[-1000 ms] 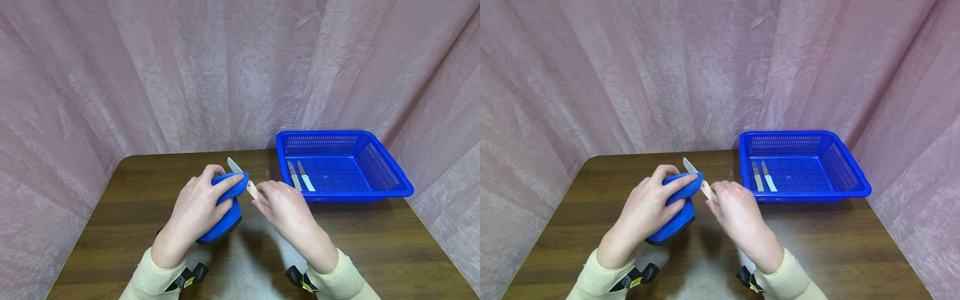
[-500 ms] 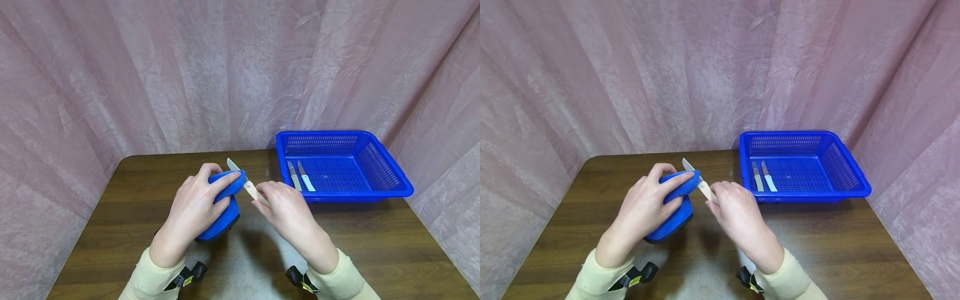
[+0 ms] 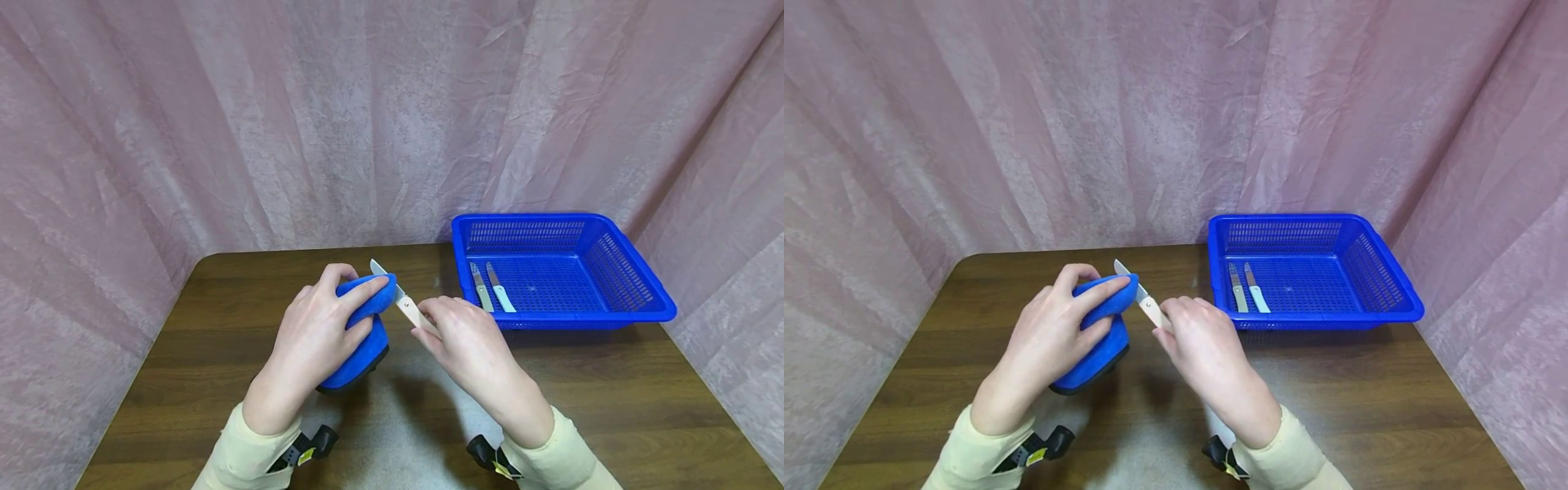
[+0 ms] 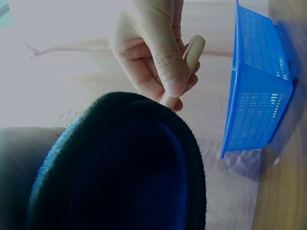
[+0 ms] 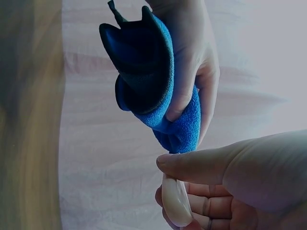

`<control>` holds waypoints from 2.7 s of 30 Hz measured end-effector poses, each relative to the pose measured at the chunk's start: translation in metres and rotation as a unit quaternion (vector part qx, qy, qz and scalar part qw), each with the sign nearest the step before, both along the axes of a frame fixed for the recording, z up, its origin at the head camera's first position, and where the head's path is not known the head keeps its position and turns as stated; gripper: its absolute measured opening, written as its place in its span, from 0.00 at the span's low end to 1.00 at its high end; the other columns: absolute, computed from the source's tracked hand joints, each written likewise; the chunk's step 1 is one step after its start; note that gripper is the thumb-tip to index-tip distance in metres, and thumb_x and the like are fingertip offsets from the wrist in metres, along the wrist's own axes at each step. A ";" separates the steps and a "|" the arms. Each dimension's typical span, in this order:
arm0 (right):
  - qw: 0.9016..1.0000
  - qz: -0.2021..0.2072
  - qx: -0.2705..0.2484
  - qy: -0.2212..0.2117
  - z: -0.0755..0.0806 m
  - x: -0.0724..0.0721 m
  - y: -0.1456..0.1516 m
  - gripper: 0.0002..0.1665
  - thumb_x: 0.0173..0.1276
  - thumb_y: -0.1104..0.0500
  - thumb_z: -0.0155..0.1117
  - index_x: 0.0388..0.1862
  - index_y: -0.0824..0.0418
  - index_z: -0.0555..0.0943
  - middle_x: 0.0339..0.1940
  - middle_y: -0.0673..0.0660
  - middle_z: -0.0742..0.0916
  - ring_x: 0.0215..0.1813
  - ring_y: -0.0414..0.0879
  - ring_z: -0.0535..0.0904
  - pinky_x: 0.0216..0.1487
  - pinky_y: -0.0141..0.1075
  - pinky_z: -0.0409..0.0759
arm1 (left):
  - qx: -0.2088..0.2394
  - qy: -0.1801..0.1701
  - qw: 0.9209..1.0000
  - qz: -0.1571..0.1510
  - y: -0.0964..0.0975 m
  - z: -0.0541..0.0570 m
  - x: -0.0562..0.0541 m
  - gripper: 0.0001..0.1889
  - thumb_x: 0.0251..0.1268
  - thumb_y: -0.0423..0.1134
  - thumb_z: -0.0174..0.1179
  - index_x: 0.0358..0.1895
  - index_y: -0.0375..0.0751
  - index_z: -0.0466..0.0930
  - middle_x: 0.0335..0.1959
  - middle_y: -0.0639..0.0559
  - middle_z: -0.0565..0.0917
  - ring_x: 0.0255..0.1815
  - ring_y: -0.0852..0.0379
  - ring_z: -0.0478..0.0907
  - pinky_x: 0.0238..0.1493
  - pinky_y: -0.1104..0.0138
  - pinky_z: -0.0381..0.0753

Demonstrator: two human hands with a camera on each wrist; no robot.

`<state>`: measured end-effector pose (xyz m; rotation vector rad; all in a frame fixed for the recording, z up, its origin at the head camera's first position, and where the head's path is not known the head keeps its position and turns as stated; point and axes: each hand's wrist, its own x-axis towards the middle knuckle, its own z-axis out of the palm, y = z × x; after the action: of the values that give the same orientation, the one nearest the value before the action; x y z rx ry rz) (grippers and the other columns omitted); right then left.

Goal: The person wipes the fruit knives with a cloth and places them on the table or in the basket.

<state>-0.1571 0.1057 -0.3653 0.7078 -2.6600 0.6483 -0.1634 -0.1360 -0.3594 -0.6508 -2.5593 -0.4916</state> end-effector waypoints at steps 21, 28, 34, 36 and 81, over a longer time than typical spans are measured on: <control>1.000 0.005 0.007 -0.005 0.002 0.002 0.000 0.12 0.67 0.59 0.85 0.44 0.59 0.89 0.33 0.48 0.87 0.34 0.46 0.81 0.34 0.43 0.79 | 0.010 -0.005 0.999 0.030 -0.007 0.002 -0.002 0.29 0.69 0.39 0.72 0.74 0.62 0.85 0.63 0.40 0.79 0.41 0.38 0.84 0.40 0.48 0.85; 1.000 0.009 0.005 -0.008 0.002 0.003 0.000 0.12 0.66 0.59 0.85 0.43 0.58 0.89 0.32 0.47 0.86 0.34 0.45 0.81 0.35 0.43 0.79 | 0.015 -0.005 0.999 0.038 -0.010 0.003 -0.002 0.30 0.69 0.39 0.72 0.74 0.61 0.85 0.64 0.39 0.79 0.42 0.36 0.85 0.41 0.47 0.86; 1.000 0.010 0.007 -0.008 0.003 0.003 0.001 0.12 0.66 0.59 0.85 0.43 0.58 0.89 0.33 0.47 0.87 0.34 0.46 0.81 0.35 0.43 0.79 | 0.016 -0.007 0.999 0.038 -0.012 0.003 -0.003 0.30 0.69 0.40 0.73 0.75 0.61 0.84 0.64 0.39 0.79 0.42 0.36 0.85 0.41 0.46 0.86; 1.000 0.010 0.008 -0.008 0.003 0.003 0.001 0.12 0.66 0.59 0.85 0.43 0.58 0.89 0.32 0.47 0.86 0.34 0.45 0.81 0.35 0.43 0.79 | 0.017 -0.007 0.999 0.038 -0.012 0.003 -0.003 0.30 0.70 0.40 0.73 0.75 0.61 0.84 0.64 0.39 0.79 0.42 0.36 0.84 0.41 0.46 0.86; 1.000 0.000 0.001 -0.014 0.005 0.002 0.005 0.12 0.68 0.59 0.84 0.45 0.58 0.89 0.33 0.47 0.86 0.34 0.45 0.80 0.36 0.43 0.79 | 0.020 0.017 0.999 0.019 -0.013 0.010 0.002 0.31 0.68 0.39 0.74 0.75 0.61 0.84 0.64 0.38 0.79 0.44 0.36 0.85 0.41 0.46 0.86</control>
<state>-0.1547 0.1103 -0.3600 0.7055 -2.6870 0.6616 -0.1610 -0.1492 -0.3495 -0.5919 -2.5192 -0.5129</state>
